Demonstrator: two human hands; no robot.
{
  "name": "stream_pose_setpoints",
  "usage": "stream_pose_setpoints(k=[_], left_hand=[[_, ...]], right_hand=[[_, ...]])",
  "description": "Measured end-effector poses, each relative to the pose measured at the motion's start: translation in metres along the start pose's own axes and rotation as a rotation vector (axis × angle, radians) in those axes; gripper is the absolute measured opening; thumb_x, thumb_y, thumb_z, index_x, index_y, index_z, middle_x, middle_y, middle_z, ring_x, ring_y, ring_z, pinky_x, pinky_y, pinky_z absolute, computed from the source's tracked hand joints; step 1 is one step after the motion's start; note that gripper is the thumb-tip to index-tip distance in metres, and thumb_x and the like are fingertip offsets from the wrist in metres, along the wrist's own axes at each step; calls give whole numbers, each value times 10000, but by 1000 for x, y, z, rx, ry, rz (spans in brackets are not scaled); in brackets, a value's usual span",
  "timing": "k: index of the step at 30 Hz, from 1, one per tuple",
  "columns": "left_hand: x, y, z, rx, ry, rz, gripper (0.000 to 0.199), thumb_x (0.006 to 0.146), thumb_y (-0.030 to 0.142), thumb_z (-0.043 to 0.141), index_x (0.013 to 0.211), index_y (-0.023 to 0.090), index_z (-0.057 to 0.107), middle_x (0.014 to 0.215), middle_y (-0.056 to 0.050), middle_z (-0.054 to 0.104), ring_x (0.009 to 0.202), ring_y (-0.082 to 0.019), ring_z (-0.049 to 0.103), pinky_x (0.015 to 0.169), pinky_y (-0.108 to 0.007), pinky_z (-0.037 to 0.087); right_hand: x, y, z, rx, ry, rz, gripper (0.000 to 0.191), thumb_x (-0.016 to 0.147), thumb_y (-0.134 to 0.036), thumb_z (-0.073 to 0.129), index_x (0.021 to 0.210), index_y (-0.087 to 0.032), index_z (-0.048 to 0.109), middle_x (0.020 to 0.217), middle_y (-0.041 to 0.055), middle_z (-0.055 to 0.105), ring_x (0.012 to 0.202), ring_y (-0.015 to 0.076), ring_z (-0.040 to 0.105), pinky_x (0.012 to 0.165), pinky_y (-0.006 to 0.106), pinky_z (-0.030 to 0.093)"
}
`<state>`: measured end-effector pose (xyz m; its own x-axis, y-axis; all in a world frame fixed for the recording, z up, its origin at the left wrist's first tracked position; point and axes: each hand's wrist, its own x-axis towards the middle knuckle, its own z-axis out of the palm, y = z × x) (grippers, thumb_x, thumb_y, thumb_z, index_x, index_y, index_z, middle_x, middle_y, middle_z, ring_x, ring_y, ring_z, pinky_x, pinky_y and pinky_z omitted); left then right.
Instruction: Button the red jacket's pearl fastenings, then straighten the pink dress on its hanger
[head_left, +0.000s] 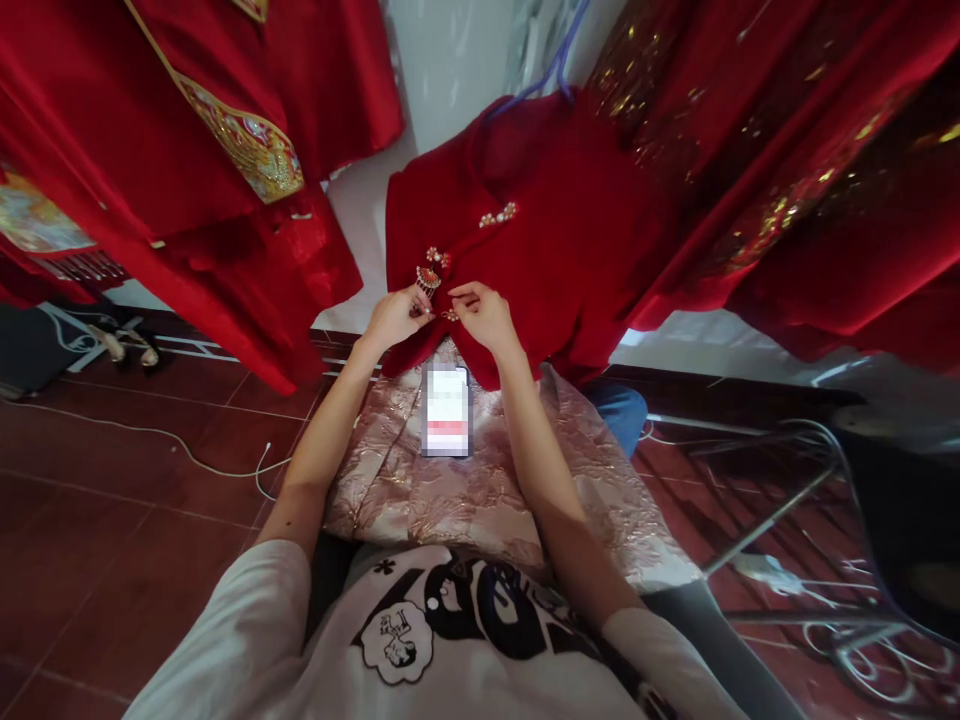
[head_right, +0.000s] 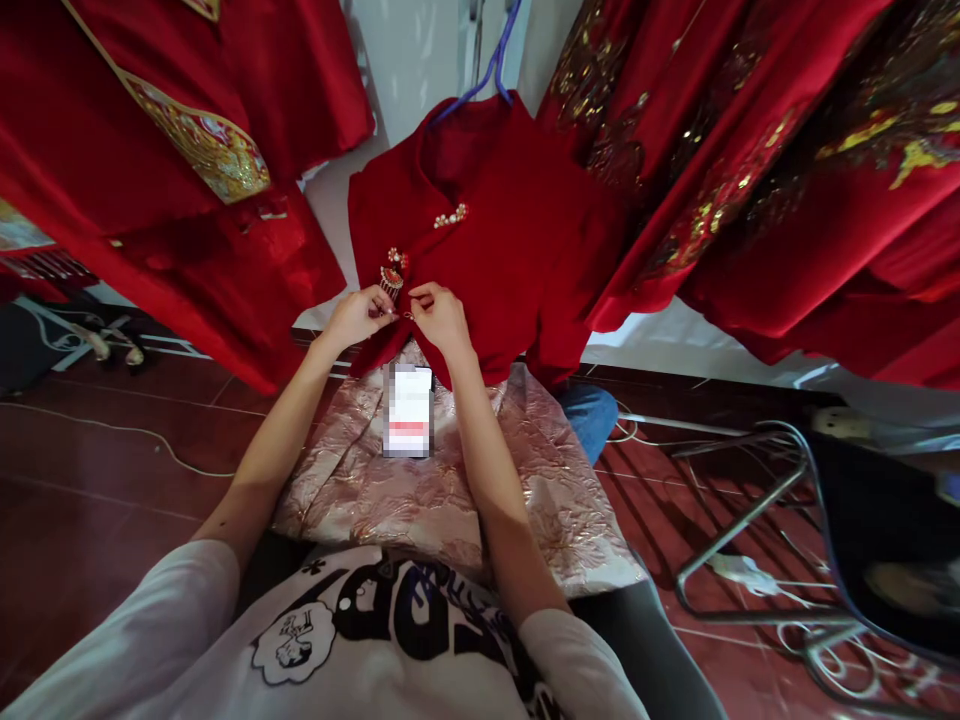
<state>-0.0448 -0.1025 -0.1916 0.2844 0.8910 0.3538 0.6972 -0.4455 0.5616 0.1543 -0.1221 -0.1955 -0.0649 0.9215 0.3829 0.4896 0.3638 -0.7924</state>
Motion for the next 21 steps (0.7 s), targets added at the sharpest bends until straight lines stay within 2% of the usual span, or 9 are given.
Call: stream_pose_setpoints(k=[4,8,11,17,21], left_hand=[[0,2,3,-84,-33,29,147,780,163,799,843,196,671,865,-23,760,775,-181,697,736,-265,488],[1,1,7,-183,-108,10,103,756,161,768,797,199,681,751,-2,719,721,-159,685,699,-243,500],[3,-1,8,-290,-164,-38,128,728,169,787,781,191,673,702,4,692,671,-140,671,681,-236,522],[4,-1,5,-512,-252,-195,166,706,152,855,830,170,746,757,-47,746,686,-163,735,727,-307,633],[3,4,2,-556,-241,-237,170,668,99,859,789,155,754,799,-77,784,768,-189,781,755,-312,661]], right_hand=[[-19,12,13,-93,80,106,253,901,-156,706,1154,-148,700,1004,106,735,923,240,711,994,440,605],[-24,17,20,-45,109,106,157,872,-183,750,958,-205,620,963,74,698,888,225,680,952,414,603],[-25,16,18,3,131,57,200,857,-183,749,871,-226,554,1021,71,702,838,189,671,909,372,611],[-29,12,8,182,116,73,208,874,-217,746,914,-236,542,973,37,747,850,179,738,843,316,631],[-30,10,3,224,8,30,100,889,-203,730,887,-222,632,969,35,790,891,200,783,899,350,651]])
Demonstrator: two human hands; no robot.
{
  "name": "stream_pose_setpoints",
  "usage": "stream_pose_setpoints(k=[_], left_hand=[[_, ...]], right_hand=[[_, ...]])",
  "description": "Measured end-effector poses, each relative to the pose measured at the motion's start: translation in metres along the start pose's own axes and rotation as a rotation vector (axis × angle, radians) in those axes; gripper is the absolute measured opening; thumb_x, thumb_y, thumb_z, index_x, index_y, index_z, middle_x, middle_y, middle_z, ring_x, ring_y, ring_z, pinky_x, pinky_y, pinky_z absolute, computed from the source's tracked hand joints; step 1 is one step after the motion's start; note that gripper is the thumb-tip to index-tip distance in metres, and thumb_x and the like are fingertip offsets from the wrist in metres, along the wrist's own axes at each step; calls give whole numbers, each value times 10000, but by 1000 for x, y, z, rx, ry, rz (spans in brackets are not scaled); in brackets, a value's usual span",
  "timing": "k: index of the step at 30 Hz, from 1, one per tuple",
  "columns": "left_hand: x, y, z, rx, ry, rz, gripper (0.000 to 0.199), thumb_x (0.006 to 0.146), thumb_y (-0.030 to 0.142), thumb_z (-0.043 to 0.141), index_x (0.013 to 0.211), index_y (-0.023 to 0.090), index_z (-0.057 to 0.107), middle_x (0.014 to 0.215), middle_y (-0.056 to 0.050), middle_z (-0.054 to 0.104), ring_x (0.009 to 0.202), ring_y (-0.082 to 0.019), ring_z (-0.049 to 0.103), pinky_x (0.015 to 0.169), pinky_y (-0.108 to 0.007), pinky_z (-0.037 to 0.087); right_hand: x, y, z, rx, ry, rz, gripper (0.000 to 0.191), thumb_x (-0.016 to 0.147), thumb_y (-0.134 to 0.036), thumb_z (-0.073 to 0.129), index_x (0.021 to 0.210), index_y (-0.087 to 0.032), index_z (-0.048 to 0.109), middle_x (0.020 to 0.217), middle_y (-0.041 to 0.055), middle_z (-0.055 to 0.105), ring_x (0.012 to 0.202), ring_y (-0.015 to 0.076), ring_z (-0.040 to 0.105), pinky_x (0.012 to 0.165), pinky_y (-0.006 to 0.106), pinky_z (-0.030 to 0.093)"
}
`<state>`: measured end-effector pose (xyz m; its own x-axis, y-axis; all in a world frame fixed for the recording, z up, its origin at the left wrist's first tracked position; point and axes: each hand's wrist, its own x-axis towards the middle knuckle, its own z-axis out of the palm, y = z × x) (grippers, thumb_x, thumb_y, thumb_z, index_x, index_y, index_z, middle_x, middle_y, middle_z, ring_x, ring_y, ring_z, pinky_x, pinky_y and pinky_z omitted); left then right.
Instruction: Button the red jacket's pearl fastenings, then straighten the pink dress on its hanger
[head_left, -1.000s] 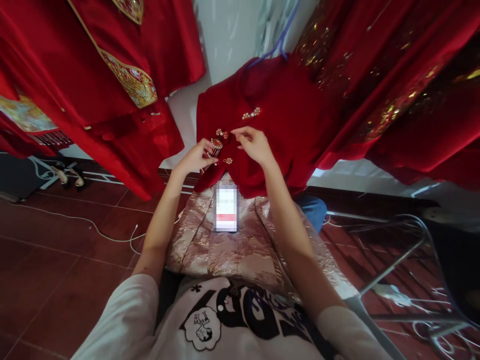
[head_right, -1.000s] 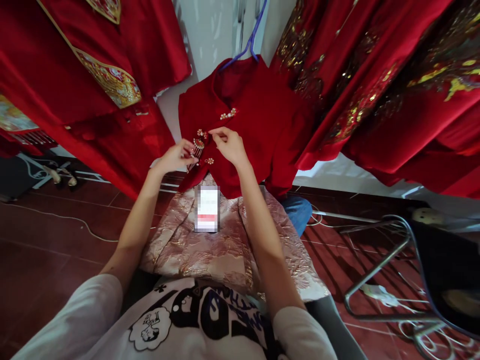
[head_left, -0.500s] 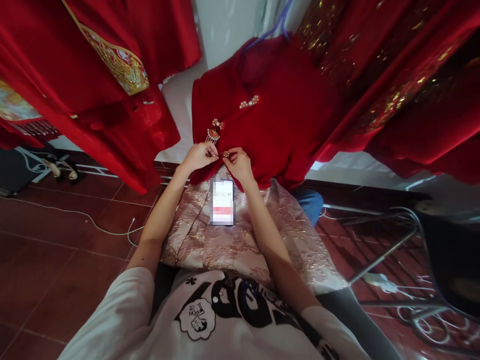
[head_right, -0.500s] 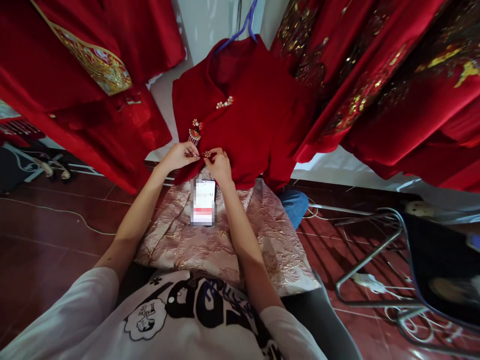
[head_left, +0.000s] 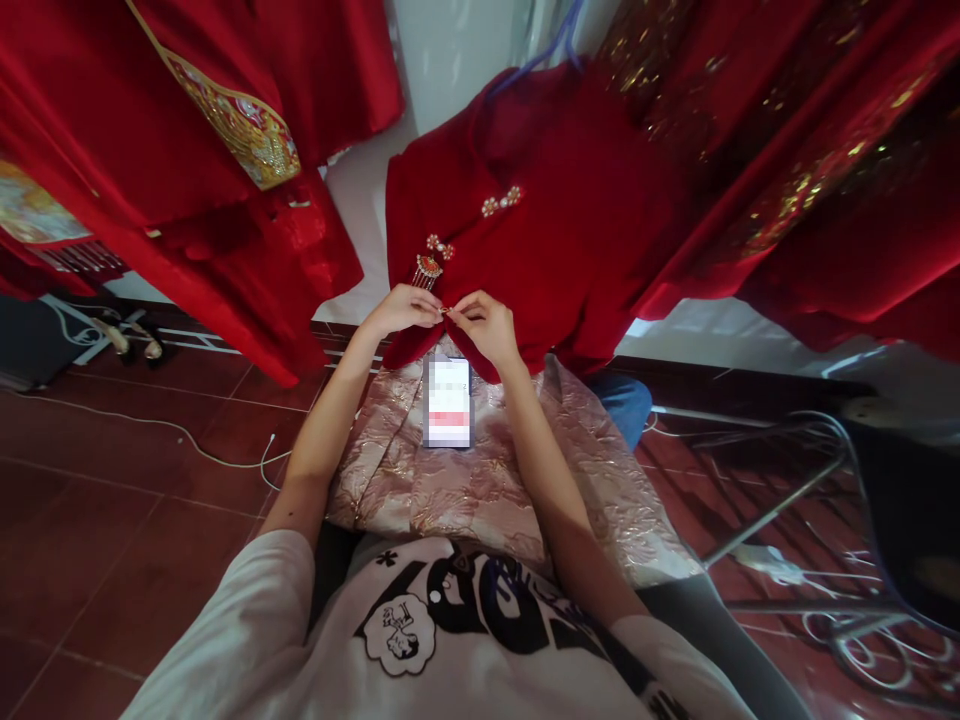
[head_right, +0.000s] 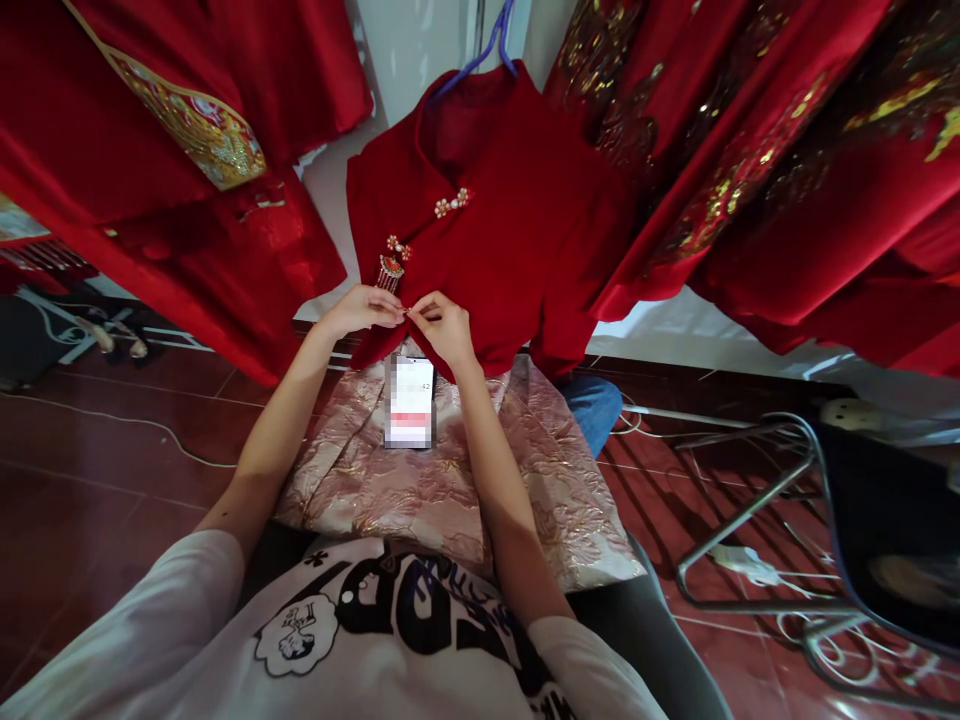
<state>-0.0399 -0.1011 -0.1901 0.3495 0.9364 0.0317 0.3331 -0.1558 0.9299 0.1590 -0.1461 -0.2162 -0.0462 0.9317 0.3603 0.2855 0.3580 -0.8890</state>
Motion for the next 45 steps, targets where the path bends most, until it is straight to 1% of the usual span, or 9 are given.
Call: stream_pose_setpoints(k=[3,9,16,23,28,35,40,43,45], left_hand=[[-3,6,1,26,0,-4,177,648,74,850,784,147,762,817,-81,801,787,-191,788,743,-288,656],[-6,11,5,95,77,49,47,718,126,829,735,144,789,689,-50,756,624,-148,712,581,-218,551],[-3,11,14,218,240,58,119,728,36,784,732,154,799,724,-24,780,716,-192,757,744,-290,630],[-6,15,20,324,303,75,191,709,-18,791,721,172,815,799,-26,812,857,-251,808,850,-340,651],[-8,16,19,345,262,100,179,703,1,803,690,179,820,719,-16,788,851,-258,813,805,-318,655],[-10,21,28,17,-4,-28,105,820,146,906,769,93,831,726,-96,778,670,-164,762,708,-276,665],[-11,24,5,-2,89,-82,105,875,135,896,859,84,805,747,-79,762,656,-125,738,726,-267,655],[-13,22,-5,75,188,-90,159,855,22,857,814,102,726,725,-38,731,596,-100,694,667,-250,622],[-13,20,-4,134,167,-112,256,781,-43,874,811,119,678,729,-16,722,574,-98,673,632,-248,603]], right_hand=[[-2,-2,-2,-26,-42,-34,45,910,-200,710,868,-213,714,1027,46,817,926,218,803,967,392,657],[-4,-5,-2,-122,-31,-71,163,942,-178,665,963,-197,825,1116,81,812,940,225,801,977,428,680],[-3,0,-2,-178,-74,-143,268,973,-216,627,1109,-192,856,1190,102,791,1020,239,782,920,428,711],[-2,1,-3,-239,-102,-146,296,1020,-188,575,1109,-168,857,1197,129,793,1133,269,771,981,433,676],[-1,1,-4,-291,-111,-163,275,1006,-188,581,1014,-208,856,1172,98,814,1167,289,765,1109,493,601],[0,5,-5,-302,-116,-133,386,897,-53,509,1024,-190,848,1173,87,820,1157,273,765,1139,467,570],[1,11,-16,-194,-76,-88,296,954,-145,560,1095,-169,819,1207,106,809,1055,232,783,1075,414,610],[2,15,-8,-120,3,-31,184,937,-198,663,1094,-159,753,1112,113,805,929,215,771,951,385,645],[2,17,3,-85,69,-6,190,902,-197,724,1089,-167,706,1059,98,792,874,199,750,892,363,648]])
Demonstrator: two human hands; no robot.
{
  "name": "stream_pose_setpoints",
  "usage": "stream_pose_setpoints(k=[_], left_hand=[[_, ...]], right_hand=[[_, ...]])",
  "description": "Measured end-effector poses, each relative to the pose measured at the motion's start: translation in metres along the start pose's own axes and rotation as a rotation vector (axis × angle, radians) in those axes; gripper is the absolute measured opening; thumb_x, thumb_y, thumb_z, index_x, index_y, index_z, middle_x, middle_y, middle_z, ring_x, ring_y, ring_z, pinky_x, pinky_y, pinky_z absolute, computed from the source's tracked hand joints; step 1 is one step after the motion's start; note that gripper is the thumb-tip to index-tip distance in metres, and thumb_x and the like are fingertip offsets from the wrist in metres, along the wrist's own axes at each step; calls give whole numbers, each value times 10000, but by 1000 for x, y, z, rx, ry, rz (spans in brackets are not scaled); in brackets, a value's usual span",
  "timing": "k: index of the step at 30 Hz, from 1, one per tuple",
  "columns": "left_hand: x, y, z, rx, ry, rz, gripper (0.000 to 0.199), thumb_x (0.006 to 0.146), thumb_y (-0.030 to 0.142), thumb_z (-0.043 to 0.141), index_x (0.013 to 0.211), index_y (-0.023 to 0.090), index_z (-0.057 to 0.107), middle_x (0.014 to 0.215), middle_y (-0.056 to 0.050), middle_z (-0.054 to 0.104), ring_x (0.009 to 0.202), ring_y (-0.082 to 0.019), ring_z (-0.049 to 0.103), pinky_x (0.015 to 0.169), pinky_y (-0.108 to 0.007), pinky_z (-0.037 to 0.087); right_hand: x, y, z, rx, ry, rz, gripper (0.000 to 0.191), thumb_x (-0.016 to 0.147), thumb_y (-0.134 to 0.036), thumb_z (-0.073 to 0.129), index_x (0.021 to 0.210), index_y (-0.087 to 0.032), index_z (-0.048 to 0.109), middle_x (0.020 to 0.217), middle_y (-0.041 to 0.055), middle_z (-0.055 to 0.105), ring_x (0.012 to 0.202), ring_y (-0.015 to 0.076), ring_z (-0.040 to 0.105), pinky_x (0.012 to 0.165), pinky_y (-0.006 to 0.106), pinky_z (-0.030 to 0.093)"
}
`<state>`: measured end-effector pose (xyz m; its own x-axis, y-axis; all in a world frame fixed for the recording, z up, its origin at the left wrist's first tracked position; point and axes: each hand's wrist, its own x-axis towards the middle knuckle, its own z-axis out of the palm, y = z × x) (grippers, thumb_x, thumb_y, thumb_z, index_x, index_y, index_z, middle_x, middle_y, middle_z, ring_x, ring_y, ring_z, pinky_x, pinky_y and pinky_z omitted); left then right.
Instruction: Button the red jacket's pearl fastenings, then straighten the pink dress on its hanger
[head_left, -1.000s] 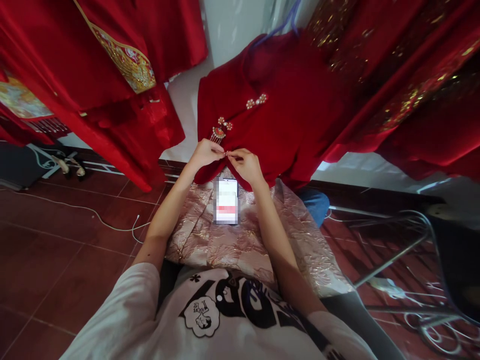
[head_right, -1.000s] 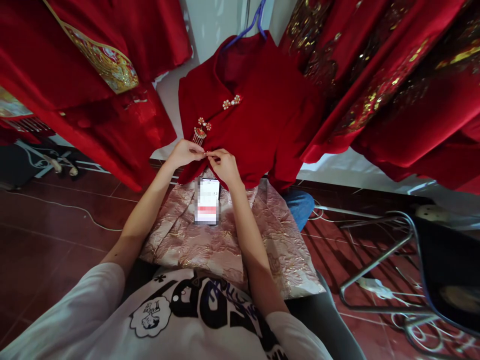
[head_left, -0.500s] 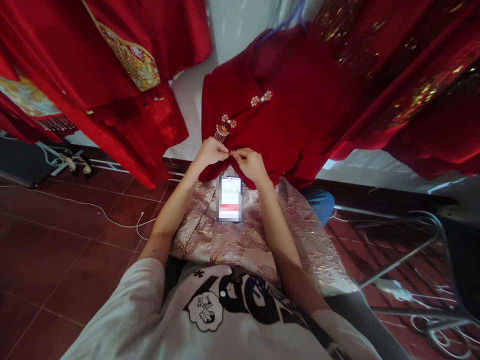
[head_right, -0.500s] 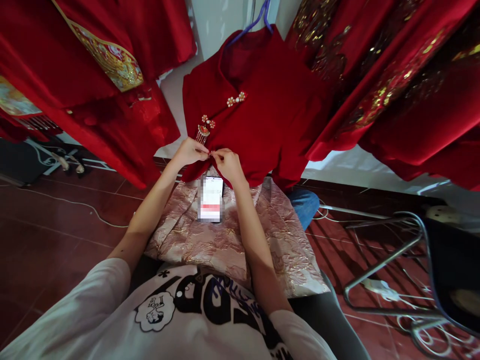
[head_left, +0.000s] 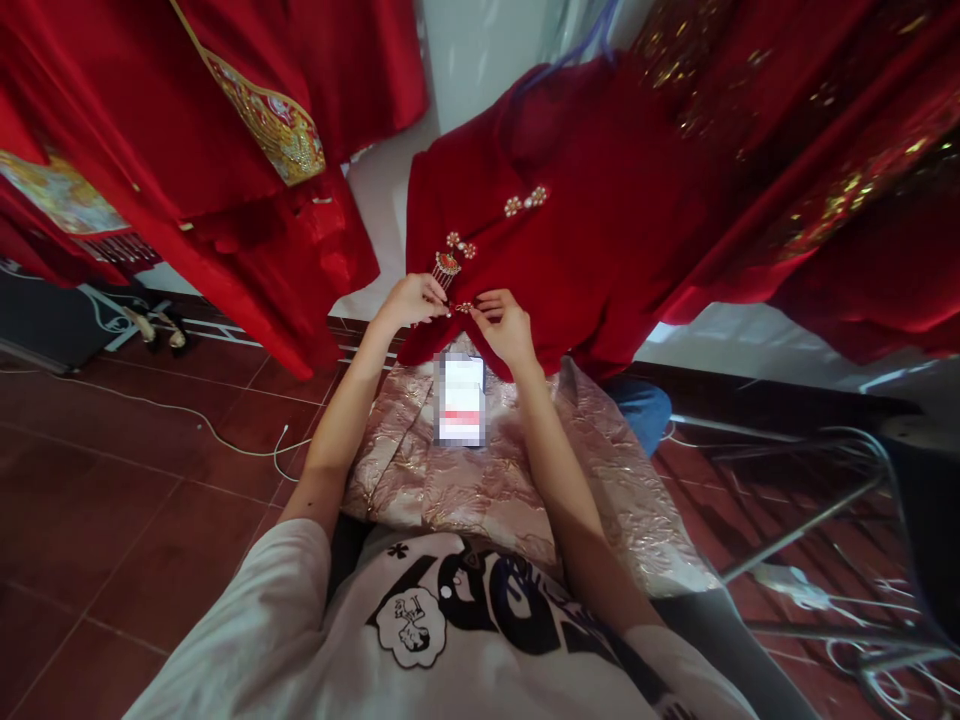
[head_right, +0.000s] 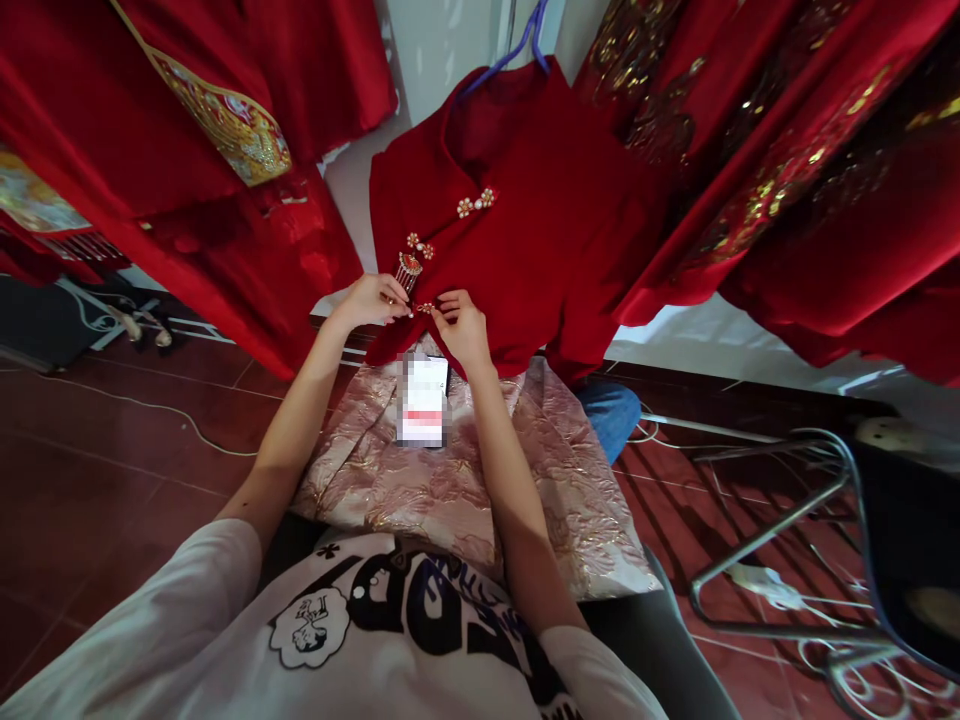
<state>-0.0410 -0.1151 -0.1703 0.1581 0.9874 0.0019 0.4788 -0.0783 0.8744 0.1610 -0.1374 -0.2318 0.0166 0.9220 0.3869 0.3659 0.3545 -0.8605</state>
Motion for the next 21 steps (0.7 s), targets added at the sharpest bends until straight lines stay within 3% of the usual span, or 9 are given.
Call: stream_pose_setpoints(k=[3,10,13,17,21], left_hand=[[-2,0,9,40,-70,-33,356,714,-56,910,835,141,640,742,-3,720,570,-116,673,610,-259,593],[-2,3,23,97,10,80,228,804,-67,748,789,141,654,613,26,670,551,-103,662,615,-194,512],[-1,4,24,-1,25,56,205,819,-52,745,803,135,662,605,22,669,568,-111,677,668,-216,567],[0,4,23,-228,-66,-34,192,780,-67,769,810,110,700,658,1,703,645,-115,717,773,-264,640],[1,2,20,-321,-94,-104,176,742,-75,778,801,90,760,708,-25,741,689,-115,729,864,-299,652]], right_hand=[[0,2,15,2,83,11,174,874,-169,756,1029,-178,677,1029,86,768,861,187,728,896,360,641],[1,1,15,70,150,56,169,849,-226,817,871,-184,655,983,71,750,795,171,716,815,338,659],[1,0,10,152,126,64,180,850,-212,812,859,-192,634,920,43,762,796,164,734,815,316,659],[2,0,8,195,126,39,189,837,-177,809,870,-202,624,885,17,769,813,156,746,838,304,660],[-1,0,9,150,93,-18,83,891,-170,757,920,-191,683,938,33,782,848,161,757,858,317,671]])
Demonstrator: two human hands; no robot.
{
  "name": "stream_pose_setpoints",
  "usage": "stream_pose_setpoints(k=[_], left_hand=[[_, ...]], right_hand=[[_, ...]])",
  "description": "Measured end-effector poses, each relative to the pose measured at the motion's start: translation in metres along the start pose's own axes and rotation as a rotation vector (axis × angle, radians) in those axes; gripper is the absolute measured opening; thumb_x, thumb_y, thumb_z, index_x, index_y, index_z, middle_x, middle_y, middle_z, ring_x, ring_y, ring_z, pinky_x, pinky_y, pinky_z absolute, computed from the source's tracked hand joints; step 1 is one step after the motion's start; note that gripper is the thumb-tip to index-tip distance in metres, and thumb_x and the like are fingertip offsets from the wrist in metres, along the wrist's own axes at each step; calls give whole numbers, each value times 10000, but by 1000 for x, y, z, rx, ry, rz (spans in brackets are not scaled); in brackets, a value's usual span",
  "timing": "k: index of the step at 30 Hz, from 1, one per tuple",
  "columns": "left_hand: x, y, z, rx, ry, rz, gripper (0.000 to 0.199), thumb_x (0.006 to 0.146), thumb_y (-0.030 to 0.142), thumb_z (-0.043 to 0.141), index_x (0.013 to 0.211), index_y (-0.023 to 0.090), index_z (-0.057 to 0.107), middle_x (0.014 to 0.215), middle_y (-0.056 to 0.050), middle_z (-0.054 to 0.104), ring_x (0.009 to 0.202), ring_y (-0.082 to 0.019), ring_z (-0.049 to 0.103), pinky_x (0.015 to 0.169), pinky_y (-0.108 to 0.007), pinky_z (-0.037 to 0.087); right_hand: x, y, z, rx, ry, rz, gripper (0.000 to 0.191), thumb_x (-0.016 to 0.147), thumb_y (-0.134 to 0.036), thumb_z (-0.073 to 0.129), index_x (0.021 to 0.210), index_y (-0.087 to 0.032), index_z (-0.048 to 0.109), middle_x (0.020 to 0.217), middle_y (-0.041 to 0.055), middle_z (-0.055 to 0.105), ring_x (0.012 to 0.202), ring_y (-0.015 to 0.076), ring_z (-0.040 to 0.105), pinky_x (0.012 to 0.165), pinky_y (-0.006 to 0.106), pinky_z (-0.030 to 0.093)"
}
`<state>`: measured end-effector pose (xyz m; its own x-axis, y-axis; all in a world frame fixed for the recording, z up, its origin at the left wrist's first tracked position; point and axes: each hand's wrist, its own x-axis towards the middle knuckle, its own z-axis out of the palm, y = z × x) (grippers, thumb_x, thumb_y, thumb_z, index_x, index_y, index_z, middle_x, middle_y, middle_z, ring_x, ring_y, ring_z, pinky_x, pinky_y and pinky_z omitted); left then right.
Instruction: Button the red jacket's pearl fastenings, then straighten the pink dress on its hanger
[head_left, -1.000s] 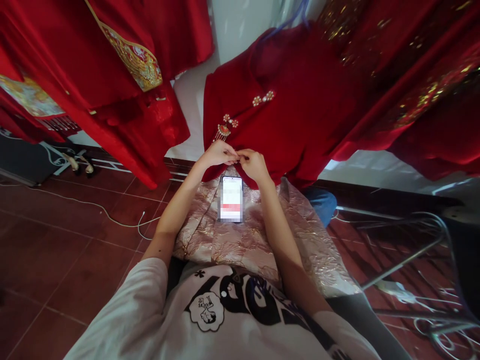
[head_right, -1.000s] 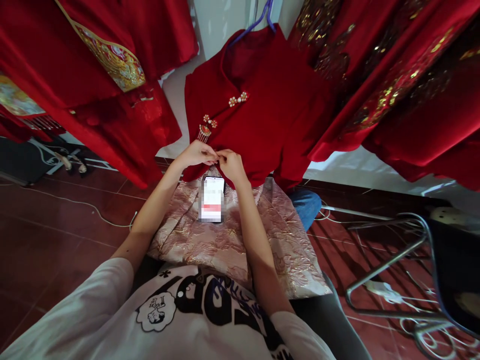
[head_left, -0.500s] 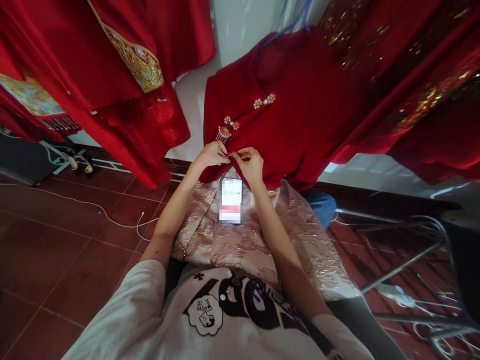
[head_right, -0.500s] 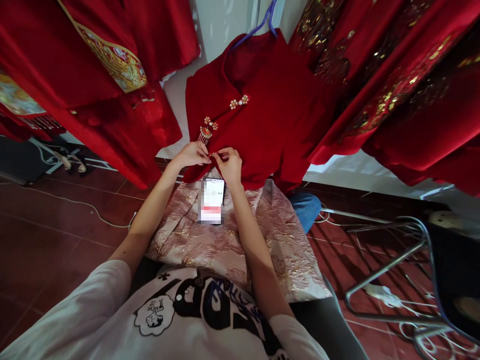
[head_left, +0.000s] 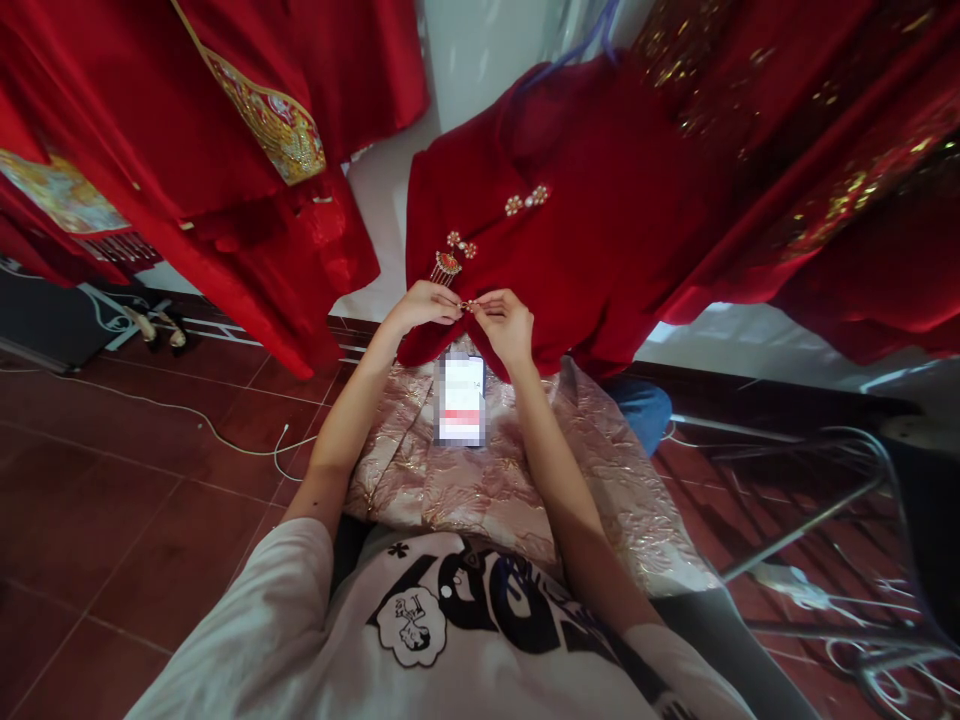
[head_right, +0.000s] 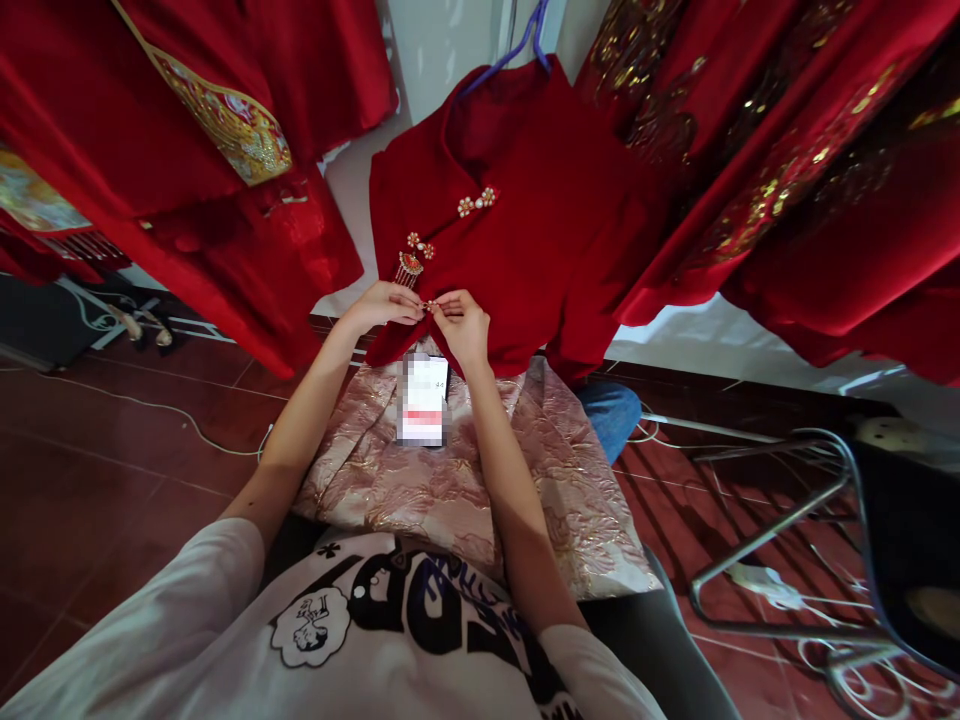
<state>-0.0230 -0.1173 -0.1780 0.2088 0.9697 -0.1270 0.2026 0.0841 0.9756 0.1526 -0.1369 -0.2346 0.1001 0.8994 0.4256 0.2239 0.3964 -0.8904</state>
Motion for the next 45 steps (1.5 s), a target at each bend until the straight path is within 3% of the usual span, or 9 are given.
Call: stream_pose_setpoints(k=[2,14,20,25,35,38,40,43,45], left_hand=[[0,0,-1,-11,10,-17,162,728,-65,799,785,85,777,728,-39,755,702,-122,734,896,-316,651],[-2,3,-5,-4,46,-4,162,693,16,884,831,76,824,777,-62,780,853,-180,789,945,-328,658],[1,1,0,36,84,45,80,785,9,834,789,88,820,728,-40,765,709,-120,742,834,-264,666],[1,0,5,90,152,84,128,800,-37,787,754,80,812,699,-42,755,673,-136,752,823,-291,674],[5,-9,-8,288,46,263,83,760,73,806,797,134,848,808,-52,821,791,-156,779,813,-233,622],[10,-9,-14,314,4,263,139,717,37,799,826,119,825,825,-55,812,812,-158,767,847,-254,615],[13,-8,-23,353,45,264,208,671,-12,781,836,112,799,830,-48,795,825,-161,752,855,-261,604],[12,-6,-40,444,169,329,262,645,-48,725,837,126,768,879,-34,778,864,-165,726,886,-259,575],[9,-4,-47,488,168,383,260,663,-37,716,849,136,771,914,-33,767,891,-171,709,909,-264,552]], right_hand=[[-2,-1,0,-36,-35,-39,34,929,-163,710,935,-182,737,983,48,788,863,165,763,857,324,680],[-6,-8,-8,-155,-124,-96,287,968,-127,631,1141,-154,858,1185,103,799,1006,203,786,961,379,706],[-6,-12,-10,-152,-172,-61,283,944,-124,621,1069,-183,868,1168,92,786,1021,217,770,991,415,700],[-5,-12,-13,-132,-193,-40,237,935,-172,644,1025,-195,861,1172,92,784,1044,231,763,990,437,697],[-7,-12,-13,-158,-207,-30,299,930,-144,602,1070,-185,862,1250,104,787,1101,245,769,1024,456,678],[-4,-11,-22,-187,-231,-61,294,916,-135,631,1076,-209,866,1275,92,786,1196,254,750,1104,487,636],[0,-9,-36,-181,-200,-91,289,907,-144,653,1088,-224,864,1285,85,782,1193,248,751,1132,488,618],[7,-7,-62,-103,-78,-125,265,951,-224,646,1125,-224,845,1281,90,774,1101,227,772,1061,456,654],[12,-5,-77,-43,6,-139,264,997,-312,627,1151,-222,821,1248,93,777,1045,213,781,975,426,683]])
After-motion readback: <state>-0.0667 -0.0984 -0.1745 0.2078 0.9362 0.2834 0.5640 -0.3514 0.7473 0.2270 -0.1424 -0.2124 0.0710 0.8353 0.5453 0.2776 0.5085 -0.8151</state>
